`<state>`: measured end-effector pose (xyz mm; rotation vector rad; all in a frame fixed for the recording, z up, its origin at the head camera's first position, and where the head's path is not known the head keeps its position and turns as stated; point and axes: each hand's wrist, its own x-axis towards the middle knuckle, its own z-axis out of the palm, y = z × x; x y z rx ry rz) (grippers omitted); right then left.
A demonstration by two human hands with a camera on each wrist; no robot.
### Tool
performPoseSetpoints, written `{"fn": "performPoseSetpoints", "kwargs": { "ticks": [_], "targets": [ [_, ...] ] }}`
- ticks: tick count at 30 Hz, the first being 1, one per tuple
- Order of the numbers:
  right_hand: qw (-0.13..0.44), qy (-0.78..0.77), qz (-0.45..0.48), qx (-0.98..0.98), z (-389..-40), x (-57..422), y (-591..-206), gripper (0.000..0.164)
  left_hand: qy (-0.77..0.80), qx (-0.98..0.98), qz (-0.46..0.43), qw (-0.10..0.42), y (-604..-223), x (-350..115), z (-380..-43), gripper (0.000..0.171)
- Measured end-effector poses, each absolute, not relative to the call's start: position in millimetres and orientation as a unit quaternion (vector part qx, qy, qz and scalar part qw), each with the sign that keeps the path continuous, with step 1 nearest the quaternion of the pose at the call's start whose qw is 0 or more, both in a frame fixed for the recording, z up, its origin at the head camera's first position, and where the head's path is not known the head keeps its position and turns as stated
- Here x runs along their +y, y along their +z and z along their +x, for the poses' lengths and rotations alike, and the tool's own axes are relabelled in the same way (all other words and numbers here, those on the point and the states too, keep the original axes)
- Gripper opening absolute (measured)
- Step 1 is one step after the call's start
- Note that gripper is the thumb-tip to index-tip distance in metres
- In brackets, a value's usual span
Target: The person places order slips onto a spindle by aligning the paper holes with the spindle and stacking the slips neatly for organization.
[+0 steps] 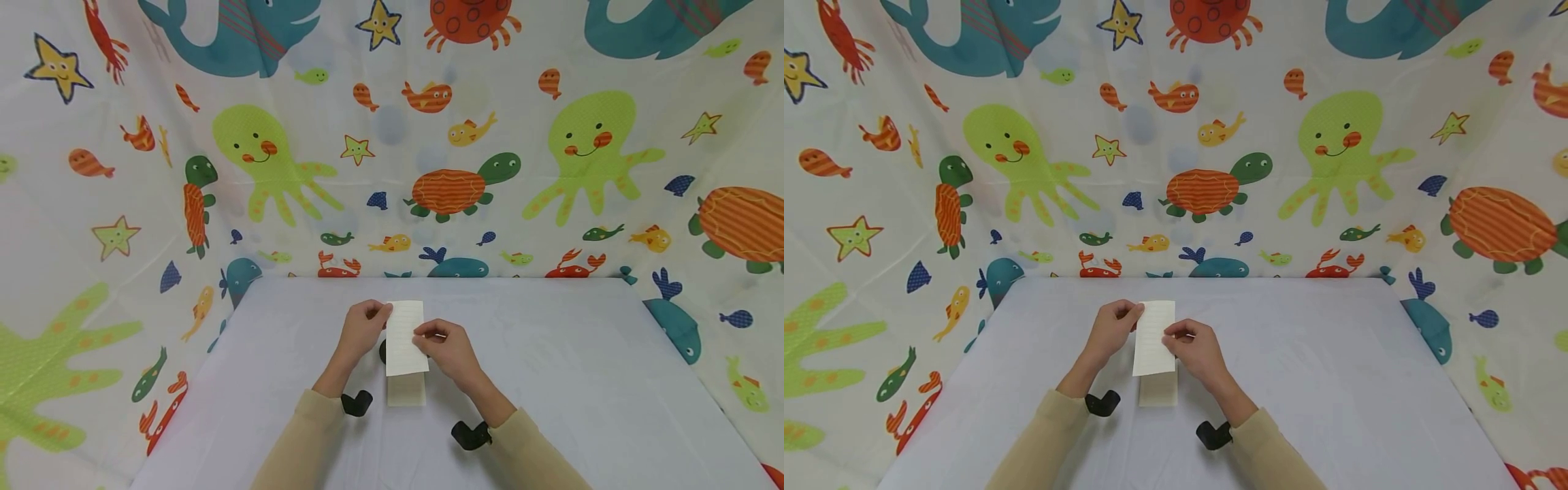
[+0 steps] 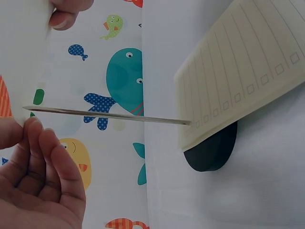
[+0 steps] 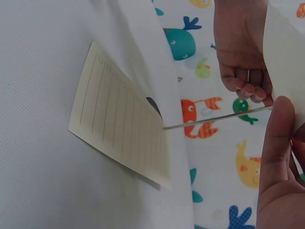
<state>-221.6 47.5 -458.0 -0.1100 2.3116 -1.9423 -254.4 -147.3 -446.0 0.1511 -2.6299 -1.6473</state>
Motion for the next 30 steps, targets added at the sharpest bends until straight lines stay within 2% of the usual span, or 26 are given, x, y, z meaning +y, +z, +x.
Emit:
{"fn": "performPoseSetpoints", "kwargs": {
  "ticks": [30],
  "targets": [
    [0.066, -0.638, -0.038, 0.766, -220.0, 48.3, -461.2, 0.015, -0.528, -0.848, 0.045, 0.014, -449.5, -146.5, -254.3, 0.027]
  ]
}}
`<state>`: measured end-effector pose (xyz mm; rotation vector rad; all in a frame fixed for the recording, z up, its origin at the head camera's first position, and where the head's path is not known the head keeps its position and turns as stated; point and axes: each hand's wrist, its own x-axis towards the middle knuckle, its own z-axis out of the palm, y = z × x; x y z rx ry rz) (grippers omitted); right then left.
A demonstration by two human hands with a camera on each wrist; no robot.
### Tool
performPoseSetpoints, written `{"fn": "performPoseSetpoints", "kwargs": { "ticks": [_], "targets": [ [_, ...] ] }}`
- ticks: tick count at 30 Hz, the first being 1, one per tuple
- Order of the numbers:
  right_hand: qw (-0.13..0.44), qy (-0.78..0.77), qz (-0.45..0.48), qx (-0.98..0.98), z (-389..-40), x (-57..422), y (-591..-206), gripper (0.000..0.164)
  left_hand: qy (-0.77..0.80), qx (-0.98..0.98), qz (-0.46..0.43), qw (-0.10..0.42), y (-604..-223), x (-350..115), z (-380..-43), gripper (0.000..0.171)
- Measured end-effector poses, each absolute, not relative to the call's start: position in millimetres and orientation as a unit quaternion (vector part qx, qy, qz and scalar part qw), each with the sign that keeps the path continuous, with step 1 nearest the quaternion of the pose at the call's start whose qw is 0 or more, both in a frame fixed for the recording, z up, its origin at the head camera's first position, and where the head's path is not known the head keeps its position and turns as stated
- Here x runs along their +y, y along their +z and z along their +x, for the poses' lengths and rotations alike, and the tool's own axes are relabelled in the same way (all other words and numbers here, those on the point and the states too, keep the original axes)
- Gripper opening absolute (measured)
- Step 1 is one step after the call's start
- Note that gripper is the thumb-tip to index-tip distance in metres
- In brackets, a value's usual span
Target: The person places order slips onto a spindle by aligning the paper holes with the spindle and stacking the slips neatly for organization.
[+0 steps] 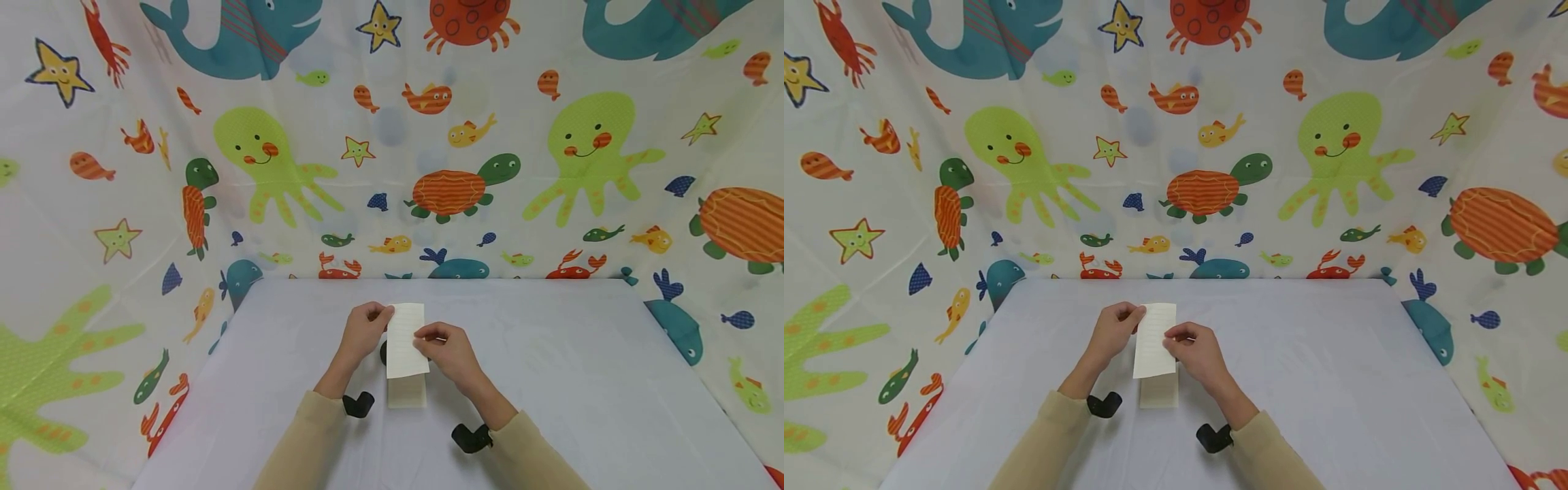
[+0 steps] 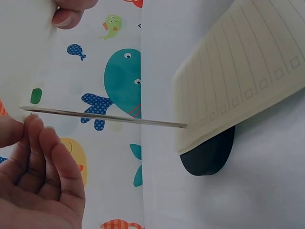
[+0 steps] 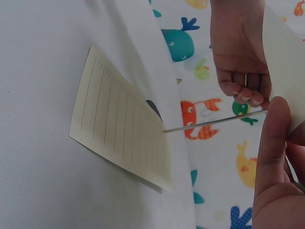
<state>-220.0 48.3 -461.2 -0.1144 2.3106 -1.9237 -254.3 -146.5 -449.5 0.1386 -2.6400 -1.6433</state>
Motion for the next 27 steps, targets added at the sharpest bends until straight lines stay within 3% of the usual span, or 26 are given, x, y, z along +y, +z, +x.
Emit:
{"fn": "performPoseSetpoints", "kwargs": {
  "ticks": [27],
  "targets": [
    [0.097, -0.578, -0.090, 0.805, -215.7, 51.1, -491.7, 0.015, -0.490, -0.870, 0.063, -0.001, -491.9, -147.7, -251.3, 0.017]
  ]
}}
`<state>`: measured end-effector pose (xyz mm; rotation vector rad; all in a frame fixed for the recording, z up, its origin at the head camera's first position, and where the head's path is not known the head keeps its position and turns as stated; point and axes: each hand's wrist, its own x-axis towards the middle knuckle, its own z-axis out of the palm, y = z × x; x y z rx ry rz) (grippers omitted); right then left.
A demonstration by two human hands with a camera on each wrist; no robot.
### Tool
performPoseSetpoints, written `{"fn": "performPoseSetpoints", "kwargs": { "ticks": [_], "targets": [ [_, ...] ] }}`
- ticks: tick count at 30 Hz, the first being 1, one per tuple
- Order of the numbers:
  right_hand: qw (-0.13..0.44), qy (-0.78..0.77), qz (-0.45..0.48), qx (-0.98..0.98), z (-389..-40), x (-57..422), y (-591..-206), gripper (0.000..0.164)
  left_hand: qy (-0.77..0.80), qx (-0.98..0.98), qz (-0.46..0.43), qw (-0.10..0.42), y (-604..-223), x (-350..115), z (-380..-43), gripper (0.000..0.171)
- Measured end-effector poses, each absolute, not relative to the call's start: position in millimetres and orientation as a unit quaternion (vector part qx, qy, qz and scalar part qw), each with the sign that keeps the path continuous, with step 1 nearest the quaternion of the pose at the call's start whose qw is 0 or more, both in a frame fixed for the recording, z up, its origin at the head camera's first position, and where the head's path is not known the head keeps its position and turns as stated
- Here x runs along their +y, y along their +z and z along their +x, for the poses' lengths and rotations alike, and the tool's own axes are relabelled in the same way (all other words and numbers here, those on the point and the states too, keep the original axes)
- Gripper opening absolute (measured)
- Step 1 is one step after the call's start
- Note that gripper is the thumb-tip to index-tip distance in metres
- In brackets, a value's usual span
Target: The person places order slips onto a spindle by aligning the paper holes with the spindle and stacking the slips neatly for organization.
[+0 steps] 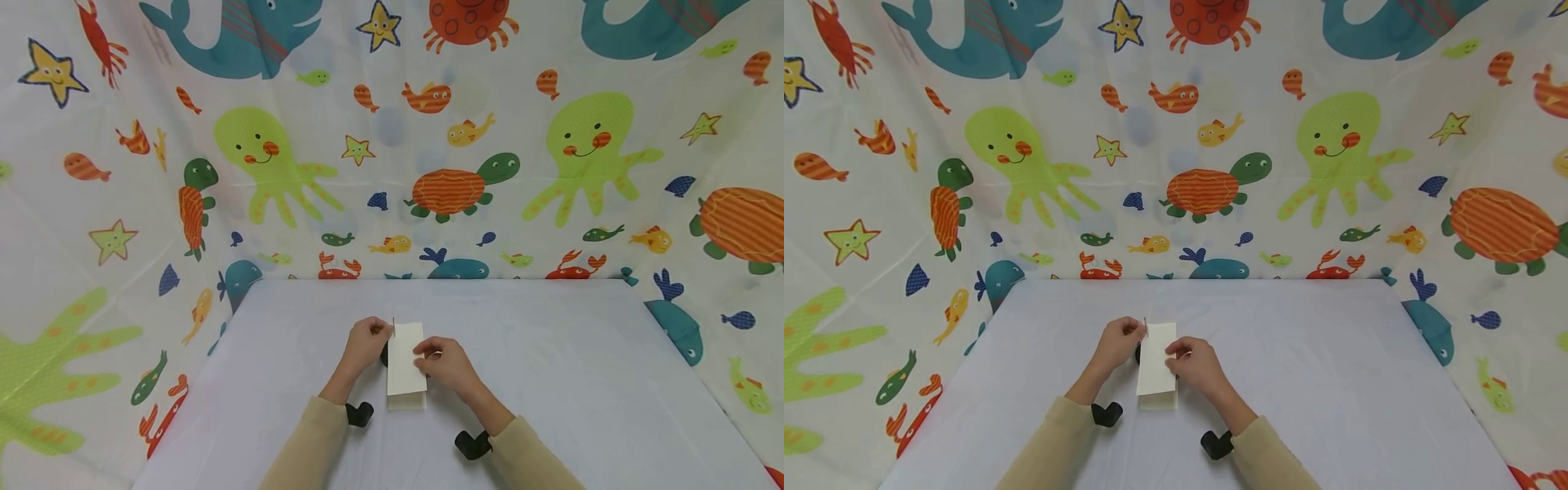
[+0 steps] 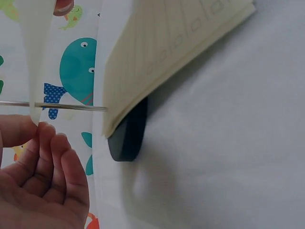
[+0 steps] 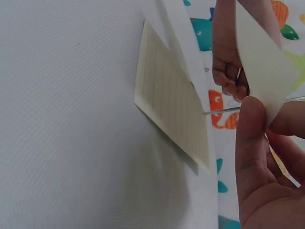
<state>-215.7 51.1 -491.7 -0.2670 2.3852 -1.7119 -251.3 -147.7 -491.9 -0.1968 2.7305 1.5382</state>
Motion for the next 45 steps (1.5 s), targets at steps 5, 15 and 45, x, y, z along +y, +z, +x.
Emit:
{"fn": "performPoseSetpoints", "kwargs": {
  "ticks": [5, 15, 45],
  "targets": [
    [0.107, -0.559, -0.102, 0.816, -215.0, 51.4, -497.0, 0.014, 0.488, 0.871, -0.063, 0.001, -498.8, -148.1, -251.1, 0.016],
    [0.089, -0.517, -0.129, 0.842, -210.2, 50.1, -500.9, 0.014, 0.465, 0.884, -0.049, 0.006, -510.0, -149.6, -250.3, 0.014],
    [0.110, -0.446, -0.165, 0.873, -210.4, 46.4, -513.6, 0.015, 0.408, 0.912, -0.041, 0.016, -520.2, -147.5, -253.4, 0.011]
  ]
}}
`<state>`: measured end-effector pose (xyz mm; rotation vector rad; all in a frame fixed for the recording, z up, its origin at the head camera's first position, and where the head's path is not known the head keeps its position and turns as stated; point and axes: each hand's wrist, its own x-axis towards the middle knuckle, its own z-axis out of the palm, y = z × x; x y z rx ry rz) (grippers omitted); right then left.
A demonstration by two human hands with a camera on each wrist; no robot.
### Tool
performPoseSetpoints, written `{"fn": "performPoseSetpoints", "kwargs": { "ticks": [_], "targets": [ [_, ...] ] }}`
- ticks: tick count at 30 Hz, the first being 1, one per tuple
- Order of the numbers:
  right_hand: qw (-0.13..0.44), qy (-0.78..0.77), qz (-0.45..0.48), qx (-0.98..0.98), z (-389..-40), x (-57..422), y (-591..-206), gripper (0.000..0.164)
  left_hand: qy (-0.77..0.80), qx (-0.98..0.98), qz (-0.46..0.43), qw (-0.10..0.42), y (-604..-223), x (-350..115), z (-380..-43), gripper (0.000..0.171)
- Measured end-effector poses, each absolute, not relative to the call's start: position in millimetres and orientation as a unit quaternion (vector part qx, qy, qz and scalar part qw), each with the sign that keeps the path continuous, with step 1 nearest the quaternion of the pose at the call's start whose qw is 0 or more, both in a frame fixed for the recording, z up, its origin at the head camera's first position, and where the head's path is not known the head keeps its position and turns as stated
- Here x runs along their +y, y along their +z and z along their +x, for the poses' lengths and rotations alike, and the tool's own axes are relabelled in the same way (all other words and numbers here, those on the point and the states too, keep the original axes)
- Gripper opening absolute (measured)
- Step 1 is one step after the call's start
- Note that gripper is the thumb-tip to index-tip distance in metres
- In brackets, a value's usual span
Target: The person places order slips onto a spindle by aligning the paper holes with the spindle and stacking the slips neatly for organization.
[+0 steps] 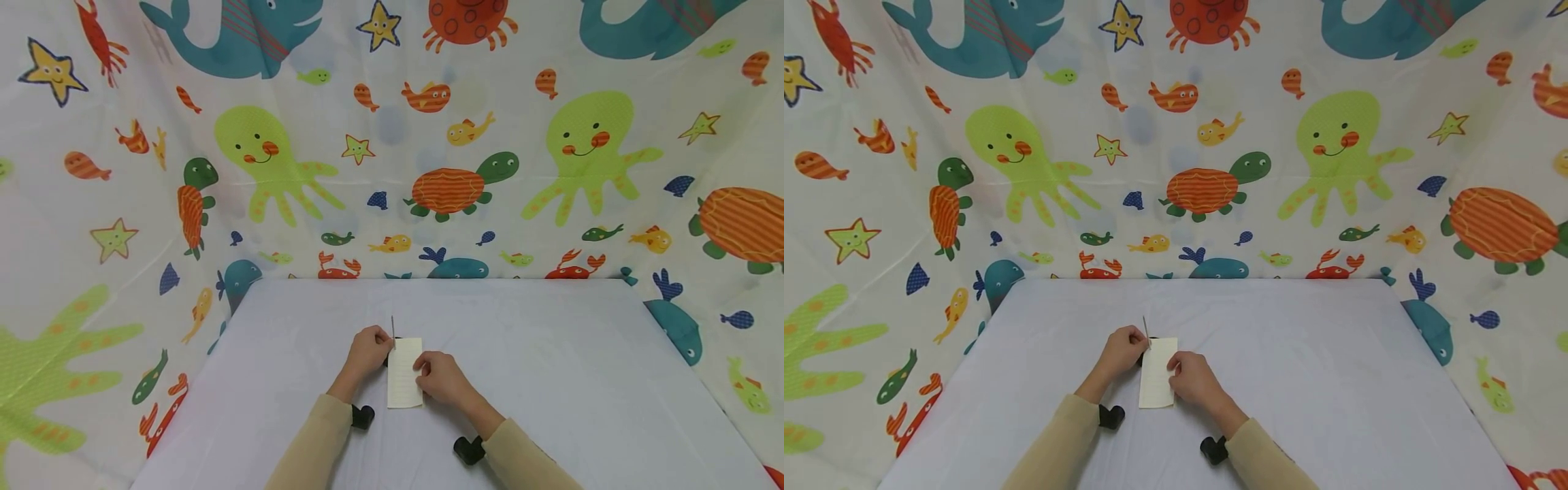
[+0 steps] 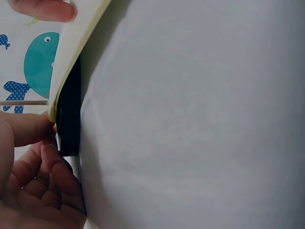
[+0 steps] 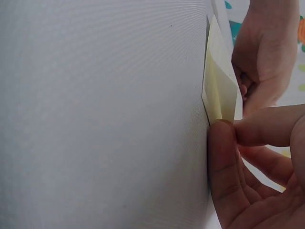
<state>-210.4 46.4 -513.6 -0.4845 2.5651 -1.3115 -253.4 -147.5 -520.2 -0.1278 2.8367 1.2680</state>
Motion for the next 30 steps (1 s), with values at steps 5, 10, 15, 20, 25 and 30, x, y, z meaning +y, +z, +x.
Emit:
{"fn": "performPoseSetpoints", "kwargs": {
  "ticks": [5, 10, 15, 20, 25, 30],
  "targets": [
    [0.102, -0.427, -0.170, 0.882, -210.2, 45.7, -512.9, 0.015, 0.408, 0.912, -0.040, 0.010, -521.6, -146.8, -252.8, 0.012],
    [0.097, -0.412, -0.175, 0.889, -209.4, 46.3, -511.4, 0.015, 0.411, 0.911, -0.035, 0.002, -525.9, -146.0, -252.8, 0.013],
    [0.097, -0.410, -0.178, 0.889, -207.8, 46.0, -508.8, 0.013, 0.412, 0.910, -0.035, 0.001, -527.1, -145.7, -253.1, 0.014],
    [0.104, -0.415, -0.173, 0.887, -208.2, 45.4, -507.5, 0.013, 0.411, 0.911, -0.037, 0.004, -526.1, -147.0, -253.6, 0.013],
    [0.109, -0.419, -0.171, 0.885, -210.0, 46.4, -507.8, 0.013, 0.416, 0.908, -0.042, 0.018, -521.7, -148.6, -253.5, 0.013],
    [0.122, -0.414, -0.173, 0.885, -209.2, 48.7, -506.6, 0.013, 0.427, 0.902, -0.054, 0.032, -518.0, -149.3, -252.5, 0.012]
  ]
}}
